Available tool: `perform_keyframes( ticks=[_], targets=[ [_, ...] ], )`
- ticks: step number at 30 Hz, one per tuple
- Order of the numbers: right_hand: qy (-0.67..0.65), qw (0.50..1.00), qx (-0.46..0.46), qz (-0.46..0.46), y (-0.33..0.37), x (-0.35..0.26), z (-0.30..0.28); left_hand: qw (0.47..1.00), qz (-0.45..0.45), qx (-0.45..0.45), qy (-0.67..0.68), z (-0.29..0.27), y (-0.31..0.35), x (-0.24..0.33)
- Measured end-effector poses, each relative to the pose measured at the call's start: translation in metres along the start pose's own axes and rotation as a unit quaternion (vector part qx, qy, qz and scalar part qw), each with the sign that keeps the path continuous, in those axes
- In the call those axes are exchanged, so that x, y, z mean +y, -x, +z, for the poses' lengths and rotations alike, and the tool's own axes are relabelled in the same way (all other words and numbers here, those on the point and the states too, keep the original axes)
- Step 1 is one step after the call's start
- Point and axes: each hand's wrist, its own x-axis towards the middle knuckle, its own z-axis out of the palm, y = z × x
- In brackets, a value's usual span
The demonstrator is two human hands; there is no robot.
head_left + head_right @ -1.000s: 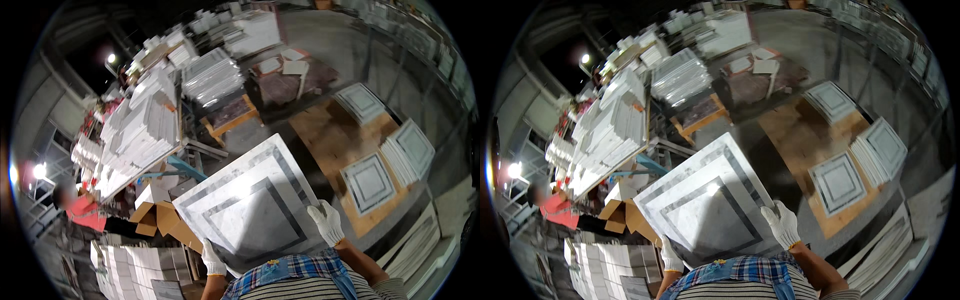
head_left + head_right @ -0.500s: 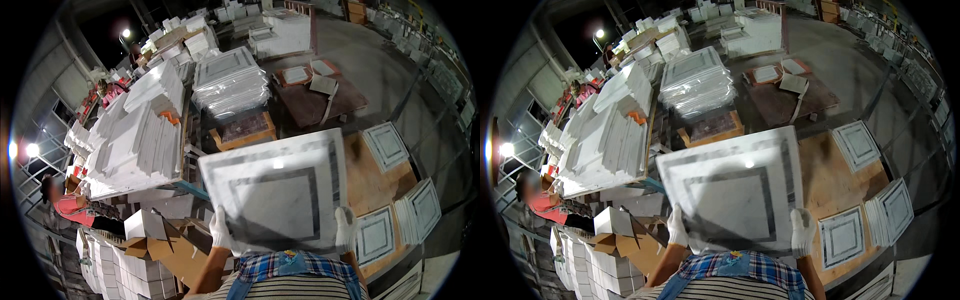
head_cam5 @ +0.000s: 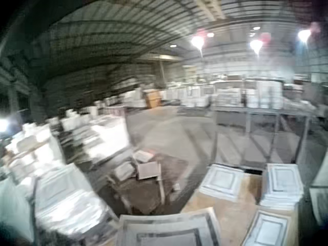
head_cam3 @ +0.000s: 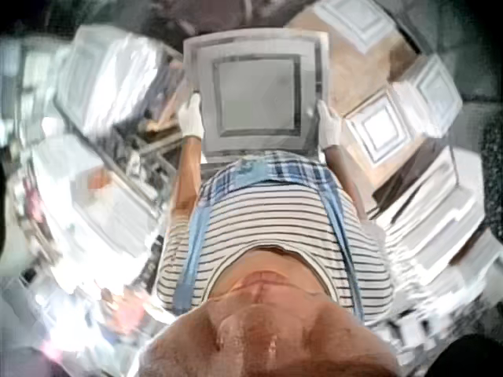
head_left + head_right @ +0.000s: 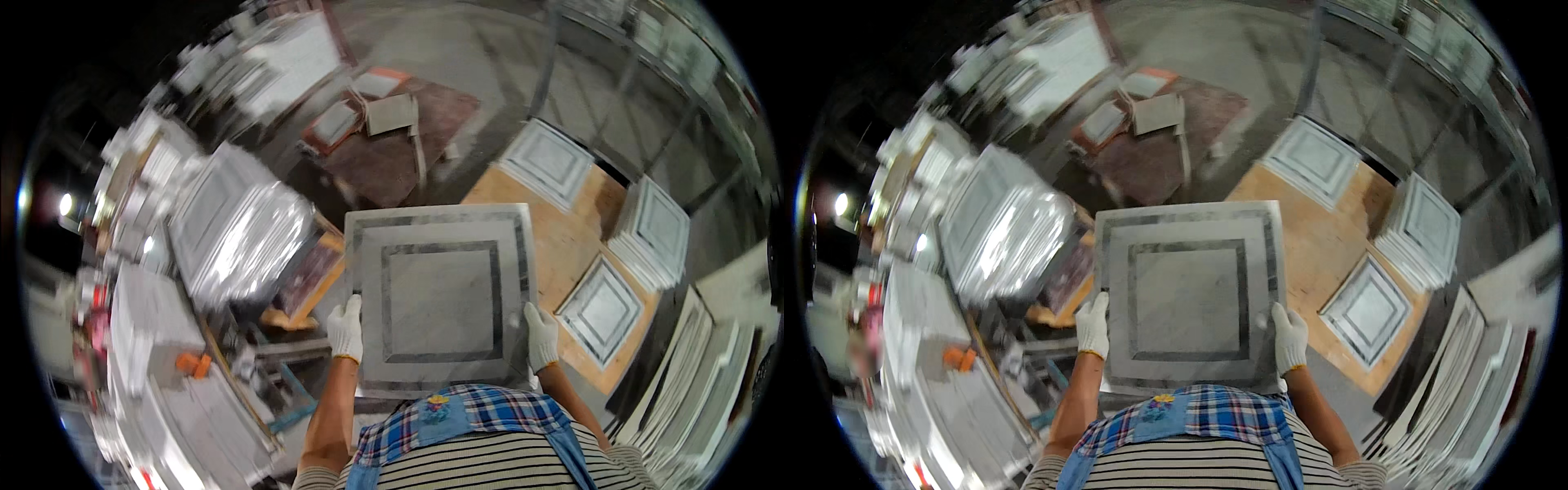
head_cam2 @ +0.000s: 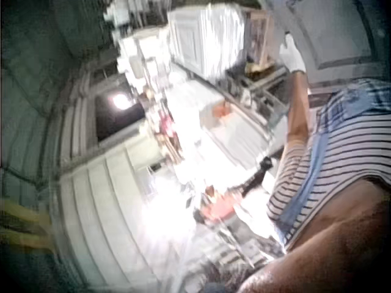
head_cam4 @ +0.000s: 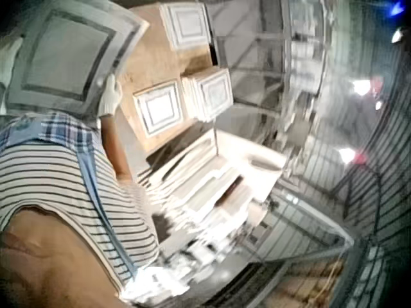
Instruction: The person wraps a square decorative panel with clear plastic film using a metal straightedge and a utility knife. They smooth the film, trim the edges, and place the finished panel into a cardboard box before repeating the process with another panel.
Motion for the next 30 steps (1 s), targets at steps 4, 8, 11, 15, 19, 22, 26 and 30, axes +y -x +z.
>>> perform_keyframes(
  ticks=[4, 8, 11, 15, 19, 22, 26, 30],
  targets=[
    [0.006, 0.997, 0.044, 0.058, -0.063, 0.027, 0.024, 0.989, -0.013, -0.051, -0.136, 0.061, -0.085, 0.021],
    [-0.013, 0.993, 0.047, 0.111, -0.128, 0.032, 0.053, 0.979, -0.016, -0.088, -0.184, 0.121, -0.162, 0.052],
    [0.024, 0.986, 0.063, 0.151, -0.147, 0.005, 0.063, 0.955, -0.053, -0.124, -0.265, 0.15, -0.201, 0.057],
    [-0.01, 0.979, 0.099, 0.181, -0.179, 0.001, 0.049, 0.944, -0.033, -0.143, -0.297, 0.207, -0.227, 0.07],
    [-0.044, 0.968, 0.138, 0.205, -0.211, 0.012, 0.034, 0.929, -0.026, -0.216, -0.301, 0.262, -0.249, 0.092],
    [-0.017, 0.967, 0.191, 0.171, -0.223, 0.012, 0.024, 0.905, 0.017, -0.233, -0.357, 0.31, -0.254, 0.124],
    [-0.047, 0.956, 0.234, 0.169, -0.237, 0.005, 0.013, 0.893, 0.039, -0.292, -0.339, 0.367, -0.262, 0.158],
    [-0.031, 0.939, 0.289, 0.182, -0.273, -0.018, -0.011, 0.871, 0.044, -0.351, -0.342, 0.44, -0.268, 0.192]
  ],
)
